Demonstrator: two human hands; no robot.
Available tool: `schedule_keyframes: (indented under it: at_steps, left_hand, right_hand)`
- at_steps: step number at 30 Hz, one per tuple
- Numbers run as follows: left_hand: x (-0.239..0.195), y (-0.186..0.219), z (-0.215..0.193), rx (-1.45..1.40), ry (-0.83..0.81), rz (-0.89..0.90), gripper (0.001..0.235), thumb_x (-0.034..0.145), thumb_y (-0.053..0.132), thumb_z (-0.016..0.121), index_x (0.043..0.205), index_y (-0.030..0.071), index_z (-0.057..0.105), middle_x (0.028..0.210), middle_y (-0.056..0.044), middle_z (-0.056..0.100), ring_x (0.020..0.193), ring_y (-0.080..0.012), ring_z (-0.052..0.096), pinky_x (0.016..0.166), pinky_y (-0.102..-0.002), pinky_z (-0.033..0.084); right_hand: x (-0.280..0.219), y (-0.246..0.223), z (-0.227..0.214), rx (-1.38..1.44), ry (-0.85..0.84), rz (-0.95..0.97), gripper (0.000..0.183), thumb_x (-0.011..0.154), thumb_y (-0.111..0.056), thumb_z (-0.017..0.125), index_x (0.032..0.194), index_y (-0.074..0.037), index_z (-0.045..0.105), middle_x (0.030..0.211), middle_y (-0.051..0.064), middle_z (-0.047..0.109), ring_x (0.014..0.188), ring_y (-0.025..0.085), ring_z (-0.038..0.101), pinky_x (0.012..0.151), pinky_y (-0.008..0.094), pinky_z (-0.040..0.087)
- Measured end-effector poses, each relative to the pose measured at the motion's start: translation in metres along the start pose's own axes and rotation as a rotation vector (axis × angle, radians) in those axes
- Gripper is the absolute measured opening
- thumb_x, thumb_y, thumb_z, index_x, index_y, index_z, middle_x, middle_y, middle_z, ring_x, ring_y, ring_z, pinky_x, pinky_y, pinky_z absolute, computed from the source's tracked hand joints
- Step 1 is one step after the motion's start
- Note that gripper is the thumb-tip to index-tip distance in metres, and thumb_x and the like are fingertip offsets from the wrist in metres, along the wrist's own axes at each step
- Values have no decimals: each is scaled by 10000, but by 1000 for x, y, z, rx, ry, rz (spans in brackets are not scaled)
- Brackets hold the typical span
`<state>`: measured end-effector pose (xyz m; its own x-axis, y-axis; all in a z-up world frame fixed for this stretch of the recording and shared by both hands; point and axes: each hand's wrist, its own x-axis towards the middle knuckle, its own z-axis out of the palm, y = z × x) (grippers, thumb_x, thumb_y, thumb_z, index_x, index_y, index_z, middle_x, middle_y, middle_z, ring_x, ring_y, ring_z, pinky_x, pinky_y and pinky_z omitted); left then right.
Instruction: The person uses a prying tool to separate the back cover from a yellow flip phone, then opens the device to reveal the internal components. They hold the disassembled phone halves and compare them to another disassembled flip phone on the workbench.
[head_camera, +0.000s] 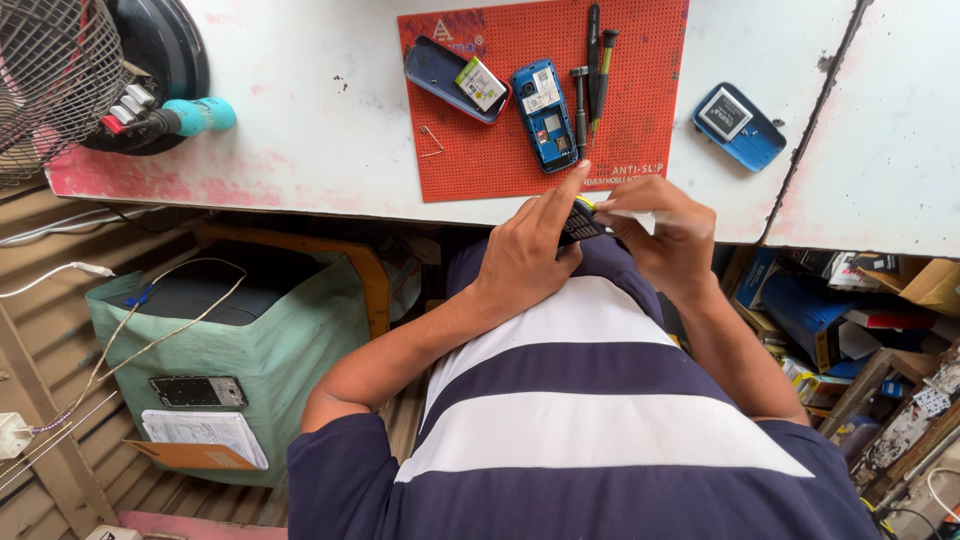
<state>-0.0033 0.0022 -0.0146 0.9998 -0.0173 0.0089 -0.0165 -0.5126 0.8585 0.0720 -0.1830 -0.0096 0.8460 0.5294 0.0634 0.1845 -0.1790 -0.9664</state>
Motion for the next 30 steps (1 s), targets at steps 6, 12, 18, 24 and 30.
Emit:
schedule_keyframes:
  at_steps: [6,12,18,24,30]
  left_hand:
    - [7,3,-4,291,124,186,844,804,-27,693,1579,95,382,1204,-70,647,1078,-259,647,1050,-436,547]
    - [10,3,-7,429,147,233,655,935,10,651,1551,64,436,1227,-70,668,1026,-232,631,1032,-422,538]
    - [9,0,-7,426,74,260,656,930,-5,635,1558,70,460,1197,-40,685,975,-185,641,912,-339,563]
    - [18,-2,-14,575,139,293,606,1003,112,651,1566,109,427,1297,-33,658,1067,-205,640,1036,-415,556]
    - [43,-7,-20,697,70,339,400,1038,143,683,1373,74,476,1388,-77,605,1279,-282,624,1124,-493,522]
  right_hand:
    - [-4,3,5,311,100,151,201,912,166,729,1050,27,683,1038,95,687,987,173,666,841,256,569]
    - [2,-9,7,-37,122,-44,173,909,153,756,1021,40,688,999,139,702,941,219,696,826,299,558]
    - [14,-5,-8,-236,-13,-398,180,776,15,797,934,53,718,919,167,729,917,307,724,825,374,601]
    - [1,3,10,275,129,37,96,1036,107,729,1025,46,655,1094,135,696,1083,251,700,965,330,600]
    - [8,15,10,671,220,299,54,994,33,652,1032,20,616,1273,225,666,1188,291,733,786,404,695]
